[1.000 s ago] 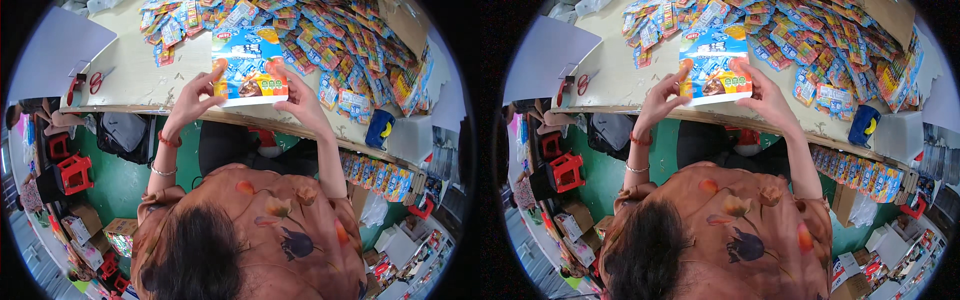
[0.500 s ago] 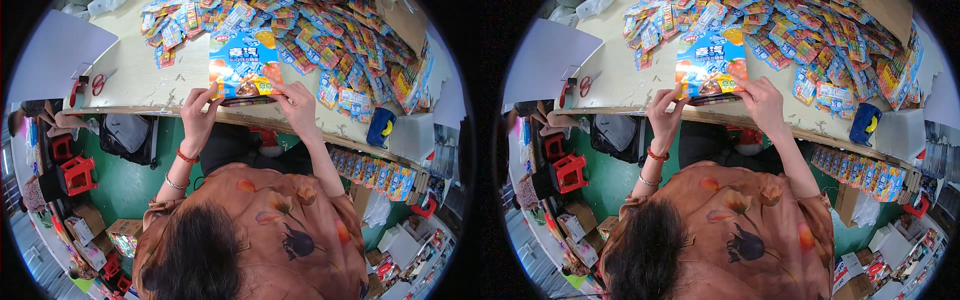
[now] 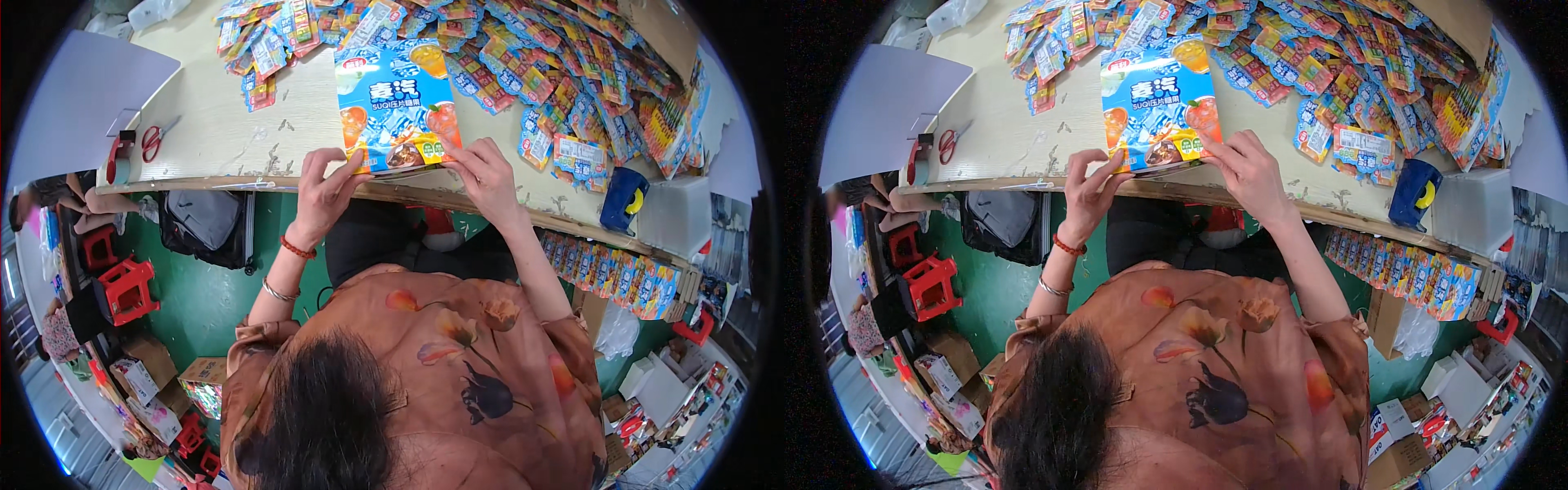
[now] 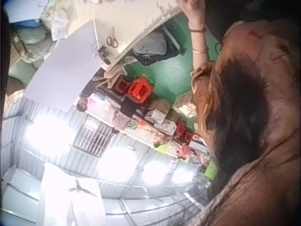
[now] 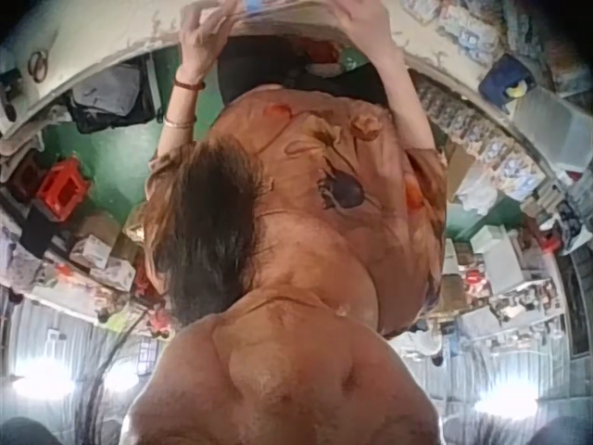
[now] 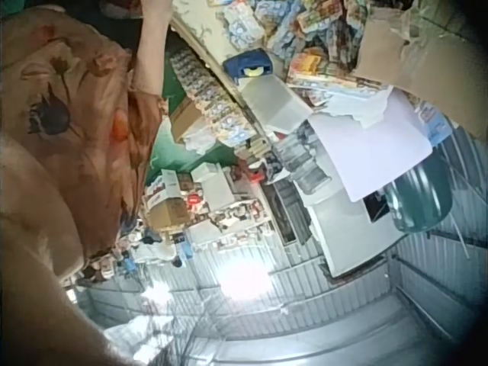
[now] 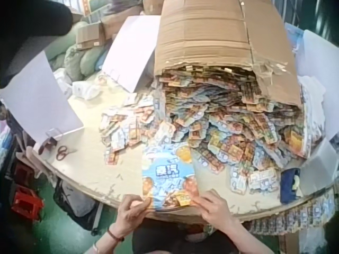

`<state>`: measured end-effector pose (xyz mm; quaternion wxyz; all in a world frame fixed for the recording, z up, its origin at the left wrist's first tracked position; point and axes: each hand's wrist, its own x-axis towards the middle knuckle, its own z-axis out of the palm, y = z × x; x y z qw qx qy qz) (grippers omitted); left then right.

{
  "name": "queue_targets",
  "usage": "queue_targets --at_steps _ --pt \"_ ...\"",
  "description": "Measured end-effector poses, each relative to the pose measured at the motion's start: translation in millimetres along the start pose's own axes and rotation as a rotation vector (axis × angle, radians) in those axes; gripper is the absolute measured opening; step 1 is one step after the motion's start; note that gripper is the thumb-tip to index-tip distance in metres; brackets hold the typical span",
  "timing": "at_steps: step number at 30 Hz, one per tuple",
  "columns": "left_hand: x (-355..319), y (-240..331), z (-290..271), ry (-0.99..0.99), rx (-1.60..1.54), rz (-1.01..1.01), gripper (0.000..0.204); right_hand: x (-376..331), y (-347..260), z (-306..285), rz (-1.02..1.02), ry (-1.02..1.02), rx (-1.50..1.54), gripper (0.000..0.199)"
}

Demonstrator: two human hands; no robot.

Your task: Packaging small snack pouches into retail boxes.

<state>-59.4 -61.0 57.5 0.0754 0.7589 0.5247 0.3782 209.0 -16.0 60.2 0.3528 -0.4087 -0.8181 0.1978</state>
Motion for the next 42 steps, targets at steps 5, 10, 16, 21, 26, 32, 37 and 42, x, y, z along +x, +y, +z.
queue_targets --at_steps 5,10,16,21,26,32,37,42 --pt "8 -16 -2 -0.071 -0.148 0.150 0.041 2 0 1 0.017 0.022 0.121 0.031" --pt "-3 -27 8 -0.157 -0.186 0.146 0.044 -5 5 3 -0.010 0.003 0.000 0.037" --pt "-7 -27 11 -0.200 -0.019 0.232 0.052 -13 -3 14 -0.131 -0.031 -0.264 0.055" --pt "-6 -29 16 -0.198 0.133 0.322 0.051 -26 14 42 -0.210 0.096 -0.274 0.042" --pt "12 -23 30 -0.140 -0.054 0.404 0.047 -27 14 53 -0.180 0.191 -0.207 0.040" --pt "14 -13 36 -0.154 0.055 0.365 0.038 -40 13 -4 0.073 0.396 -0.015 0.032" --pt "10 -10 38 -0.117 0.084 0.336 0.034 -141 101 -165 0.796 0.930 -0.766 0.028" --pt "12 -8 44 -0.115 0.066 0.327 0.034 -205 141 -238 1.114 0.633 -0.035 0.032"
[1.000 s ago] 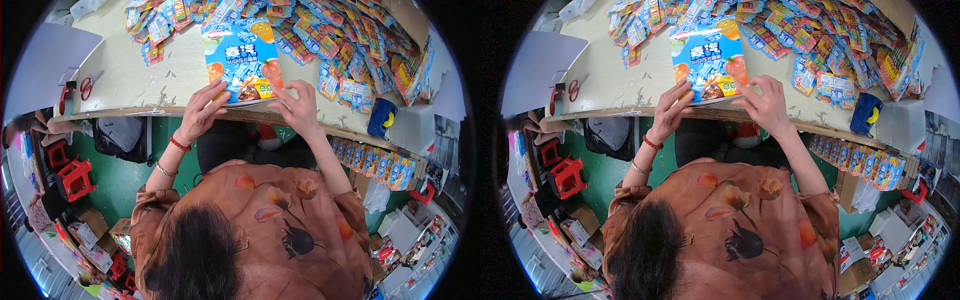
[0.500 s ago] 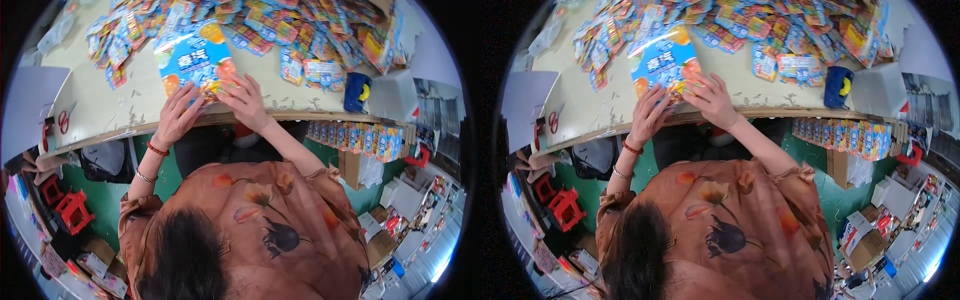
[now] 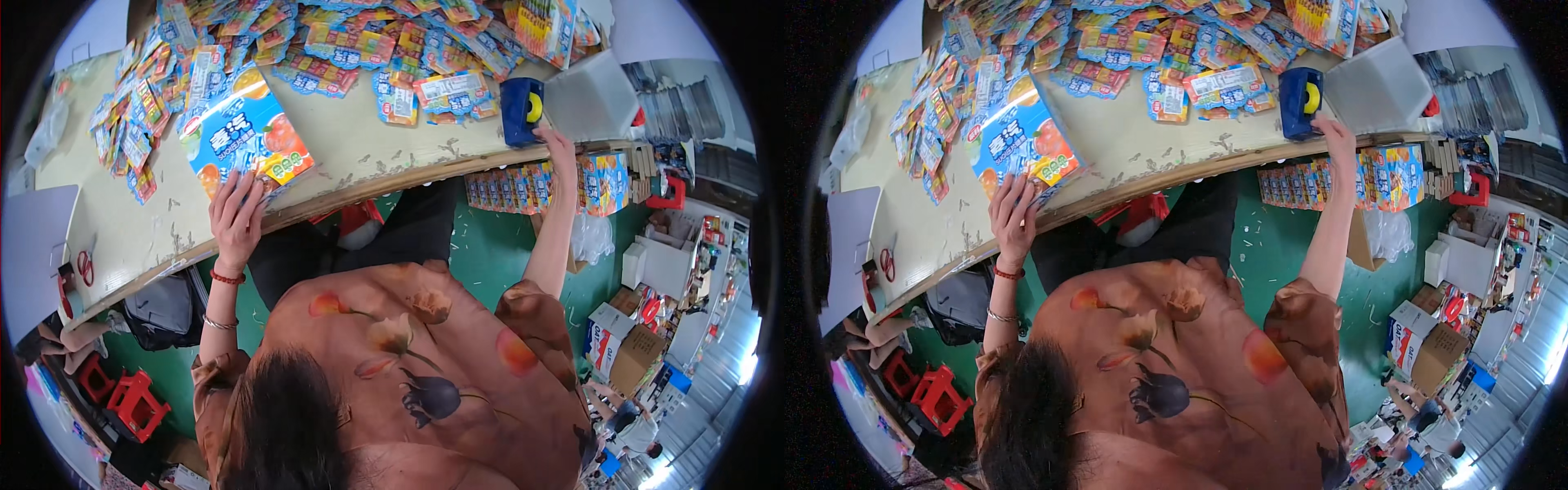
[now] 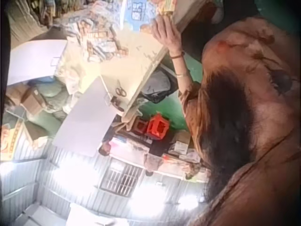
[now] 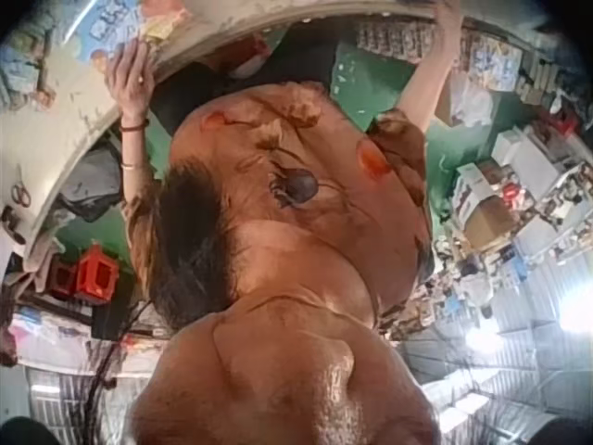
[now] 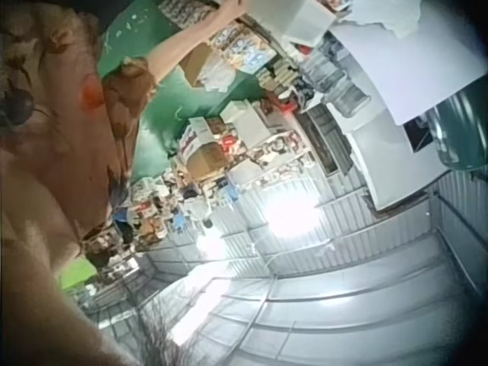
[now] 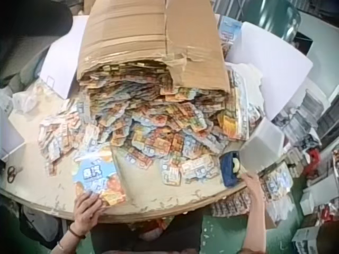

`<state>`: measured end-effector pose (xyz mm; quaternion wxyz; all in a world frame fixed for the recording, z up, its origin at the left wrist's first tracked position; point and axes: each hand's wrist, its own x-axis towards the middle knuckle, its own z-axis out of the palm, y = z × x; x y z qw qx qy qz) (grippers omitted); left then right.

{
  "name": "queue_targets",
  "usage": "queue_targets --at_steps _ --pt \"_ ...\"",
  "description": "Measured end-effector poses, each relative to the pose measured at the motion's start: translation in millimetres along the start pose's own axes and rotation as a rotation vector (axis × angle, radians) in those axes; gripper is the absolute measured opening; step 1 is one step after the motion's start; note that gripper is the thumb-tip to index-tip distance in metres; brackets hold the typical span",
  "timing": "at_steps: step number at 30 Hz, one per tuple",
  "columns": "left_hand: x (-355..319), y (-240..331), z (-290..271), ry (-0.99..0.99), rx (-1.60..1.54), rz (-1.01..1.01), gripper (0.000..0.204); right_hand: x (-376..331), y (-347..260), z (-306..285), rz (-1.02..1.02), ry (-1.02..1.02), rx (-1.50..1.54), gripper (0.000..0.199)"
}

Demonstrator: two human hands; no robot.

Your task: Packaging small snack pouches into retail boxes.

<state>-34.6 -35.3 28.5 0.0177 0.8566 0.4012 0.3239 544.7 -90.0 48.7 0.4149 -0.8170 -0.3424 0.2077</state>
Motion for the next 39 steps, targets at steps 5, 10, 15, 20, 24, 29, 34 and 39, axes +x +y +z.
queue_targets --at_steps 5,10,15,20,24,29,34,39 --pt "0 0 -2 -0.018 0.000 -0.001 0.035 -16 -24 0 0.203 -0.058 0.335 0.018" --pt "-4 0 -4 -0.037 0.024 0.003 0.038 -54 -28 -2 0.153 0.037 0.373 0.012" --pt "-3 0 -3 -0.037 0.039 0.001 0.039 -68 26 4 0.183 -0.028 0.650 0.007" --pt "-2 2 0 -0.035 0.028 -0.006 0.039 -55 41 38 0.209 0.010 0.773 0.010" --pt "-2 2 0 -0.022 0.006 -0.014 0.039 -52 32 50 0.353 0.040 0.853 0.010" --pt "0 1 -4 -0.011 -0.004 -0.013 0.037 -81 48 72 0.381 -0.057 0.963 0.008" --pt "1 4 -8 0.001 -0.047 -0.056 0.040 -157 -90 124 0.220 -0.589 0.926 0.011" --pt "3 12 -5 -0.001 -0.238 -0.293 0.052 -213 -169 203 0.194 -0.932 0.786 0.013"
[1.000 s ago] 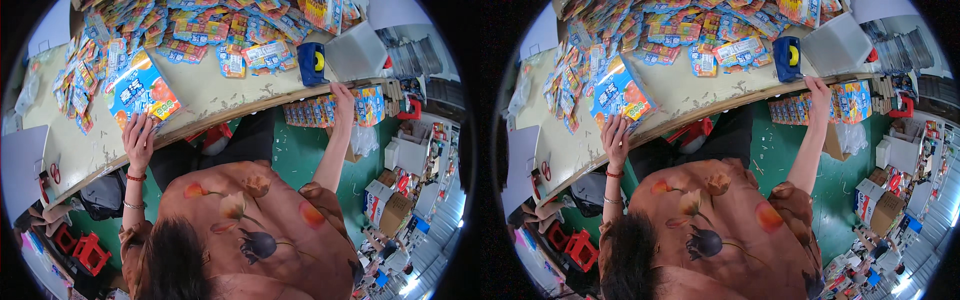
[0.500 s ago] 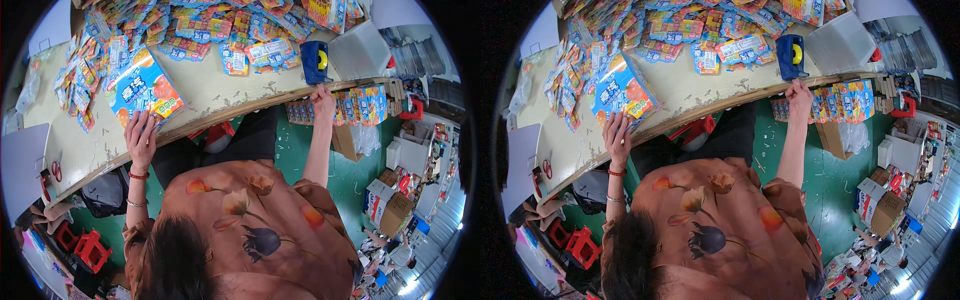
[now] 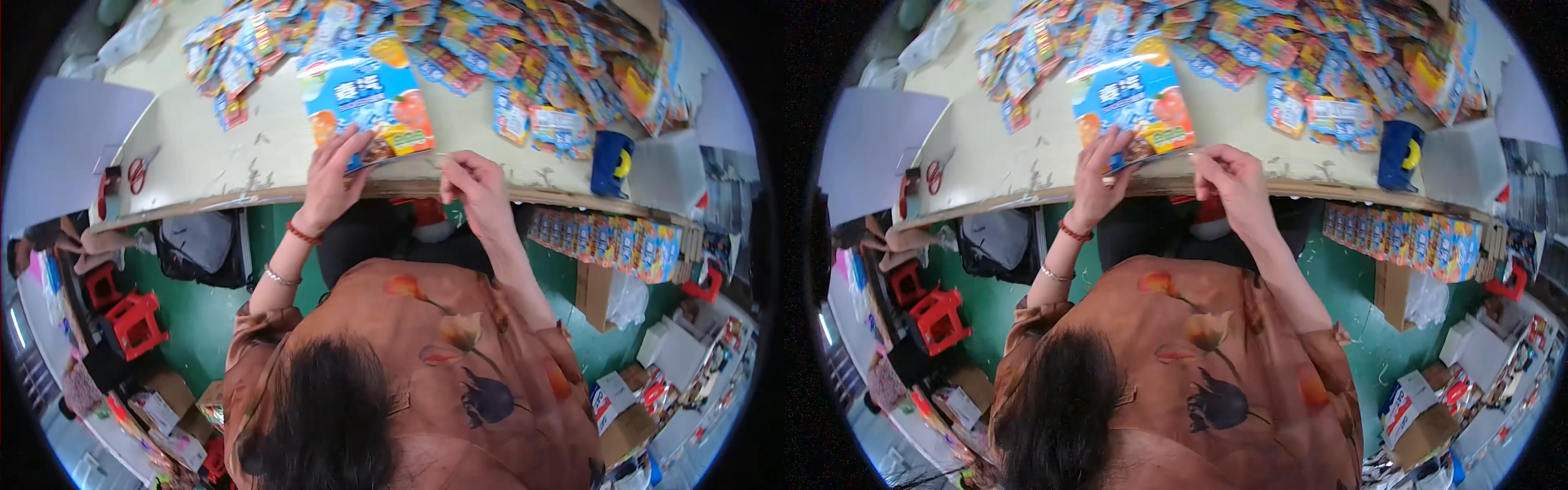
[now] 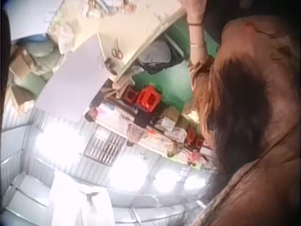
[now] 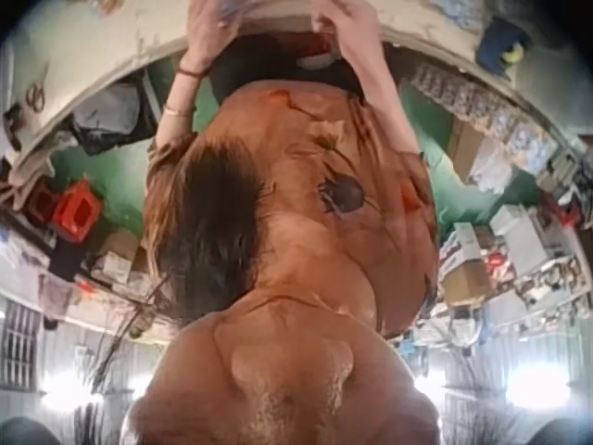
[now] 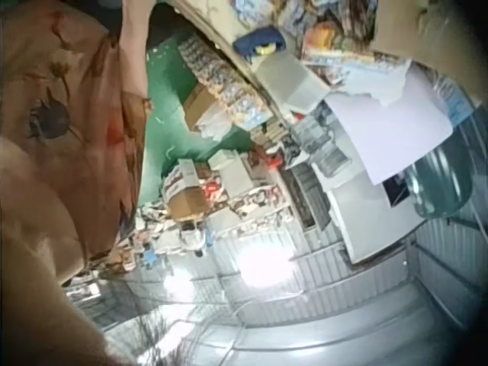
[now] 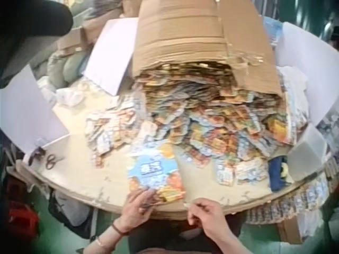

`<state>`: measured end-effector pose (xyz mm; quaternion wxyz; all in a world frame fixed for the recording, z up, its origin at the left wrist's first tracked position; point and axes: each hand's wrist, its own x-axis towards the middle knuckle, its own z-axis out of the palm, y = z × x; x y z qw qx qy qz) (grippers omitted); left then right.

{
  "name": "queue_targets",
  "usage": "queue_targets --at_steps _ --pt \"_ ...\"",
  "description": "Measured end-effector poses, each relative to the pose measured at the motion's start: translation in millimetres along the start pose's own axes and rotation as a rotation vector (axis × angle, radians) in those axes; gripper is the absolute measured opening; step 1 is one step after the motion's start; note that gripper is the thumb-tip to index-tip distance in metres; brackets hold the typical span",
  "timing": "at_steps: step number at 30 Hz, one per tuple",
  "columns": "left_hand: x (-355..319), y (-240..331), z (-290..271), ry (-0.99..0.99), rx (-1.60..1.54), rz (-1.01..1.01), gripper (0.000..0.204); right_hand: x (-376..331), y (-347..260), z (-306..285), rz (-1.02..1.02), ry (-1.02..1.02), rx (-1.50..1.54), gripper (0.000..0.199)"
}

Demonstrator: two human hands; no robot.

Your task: Packaging small snack pouches into retail boxes.

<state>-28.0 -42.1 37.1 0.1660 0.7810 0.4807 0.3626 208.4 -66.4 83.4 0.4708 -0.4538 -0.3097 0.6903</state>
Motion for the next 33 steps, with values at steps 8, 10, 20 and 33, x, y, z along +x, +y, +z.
queue_targets --at_steps 8,10,20,33 --pt "-12 -23 12 0.184 -0.095 0.249 0.063 25 42 57 0.133 0.069 -0.035 0.016" --pt "-12 -23 3 0.116 0.023 0.281 0.062 26 46 58 0.130 0.092 -0.032 0.017" --pt "2 -7 -7 -0.039 0.162 0.209 0.047 23 73 52 -0.002 0.085 -0.075 0.015" --pt "8 7 3 0.065 0.276 0.180 0.031 15 64 35 0.361 -0.089 0.342 0.030"
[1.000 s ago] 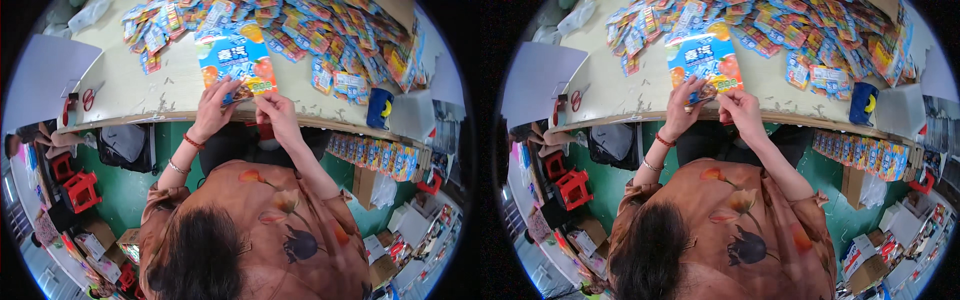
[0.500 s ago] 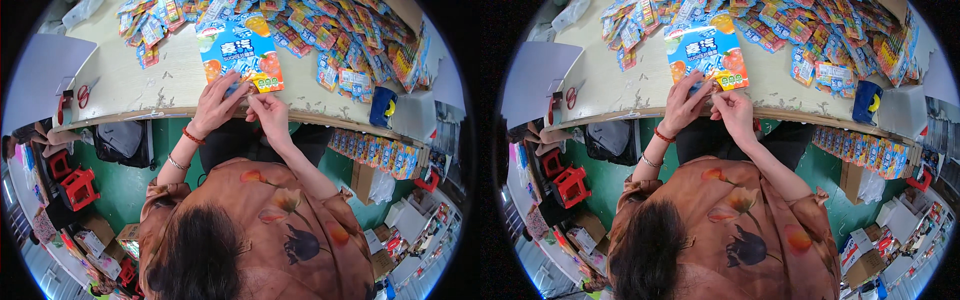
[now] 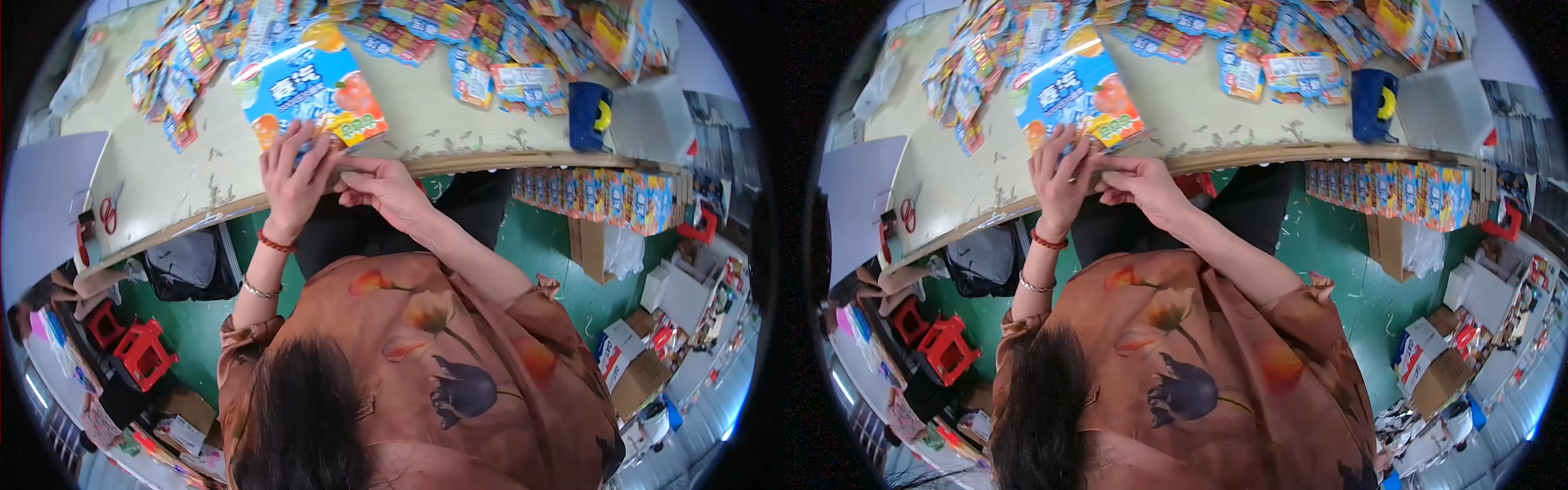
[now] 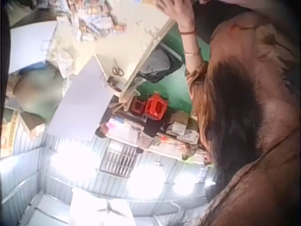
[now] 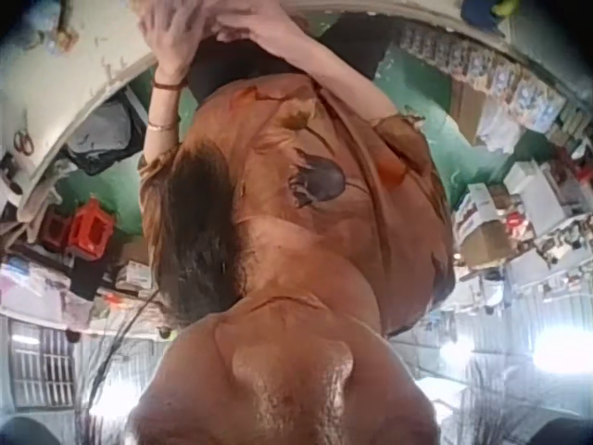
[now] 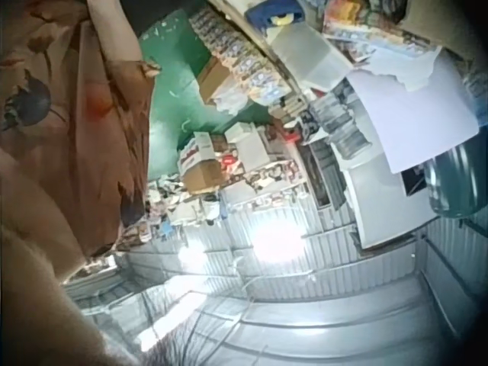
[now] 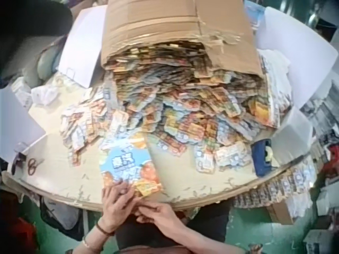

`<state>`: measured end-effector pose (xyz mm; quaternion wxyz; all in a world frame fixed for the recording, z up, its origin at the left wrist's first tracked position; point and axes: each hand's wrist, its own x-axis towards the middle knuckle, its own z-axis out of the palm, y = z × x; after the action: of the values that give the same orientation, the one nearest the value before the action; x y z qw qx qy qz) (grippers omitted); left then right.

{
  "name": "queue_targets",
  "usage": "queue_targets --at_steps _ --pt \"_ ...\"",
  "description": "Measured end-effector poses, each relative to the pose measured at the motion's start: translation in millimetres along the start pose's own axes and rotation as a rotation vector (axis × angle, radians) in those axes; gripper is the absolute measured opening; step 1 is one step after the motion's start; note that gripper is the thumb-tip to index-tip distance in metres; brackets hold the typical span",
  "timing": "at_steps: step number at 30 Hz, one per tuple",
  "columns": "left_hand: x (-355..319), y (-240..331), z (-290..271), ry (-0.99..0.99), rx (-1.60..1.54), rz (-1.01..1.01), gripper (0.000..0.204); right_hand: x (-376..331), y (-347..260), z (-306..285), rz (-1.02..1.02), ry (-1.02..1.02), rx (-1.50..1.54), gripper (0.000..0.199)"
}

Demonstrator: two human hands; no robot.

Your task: Packaging small snack pouches into retail boxes.

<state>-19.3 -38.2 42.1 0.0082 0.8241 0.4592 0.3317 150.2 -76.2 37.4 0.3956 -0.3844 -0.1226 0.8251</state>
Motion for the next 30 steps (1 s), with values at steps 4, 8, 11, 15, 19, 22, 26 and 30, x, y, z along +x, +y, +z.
queue_targets --at_steps 4,8,11,15,19,22,26,30 --pt "-1 -2 4 0.015 0.035 0.033 0.033 -10 -8 -18 -0.047 0.258 -0.003 0.037" --pt "-4 -3 -1 -0.041 0.112 0.041 0.041 -17 -35 -34 -0.406 0.377 -0.257 0.032" --pt "-3 0 -7 -0.114 0.099 0.042 0.048 13 -73 -32 -0.652 0.367 -0.677 0.048" --pt "-16 -17 -10 -0.122 -0.070 0.032 0.071 87 -100 -48 -0.282 0.153 -0.969 0.071" --pt "-63 -64 11 0.118 -0.801 -0.795 0.062 94 -96 -17 -0.292 0.003 -1.131 0.060" --pt "-42 -9 5 0.035 -0.781 -0.810 0.061 102 -79 -36 -0.383 0.008 -1.047 0.042" --pt "-30 44 -14 0.003 -0.793 -0.792 0.063 16 -92 -36 -0.385 -0.144 -0.565 0.047" --pt "12 106 -46 -0.172 -0.891 -0.432 0.076 -69 -69 -59 -0.530 0.089 -0.082 0.071"
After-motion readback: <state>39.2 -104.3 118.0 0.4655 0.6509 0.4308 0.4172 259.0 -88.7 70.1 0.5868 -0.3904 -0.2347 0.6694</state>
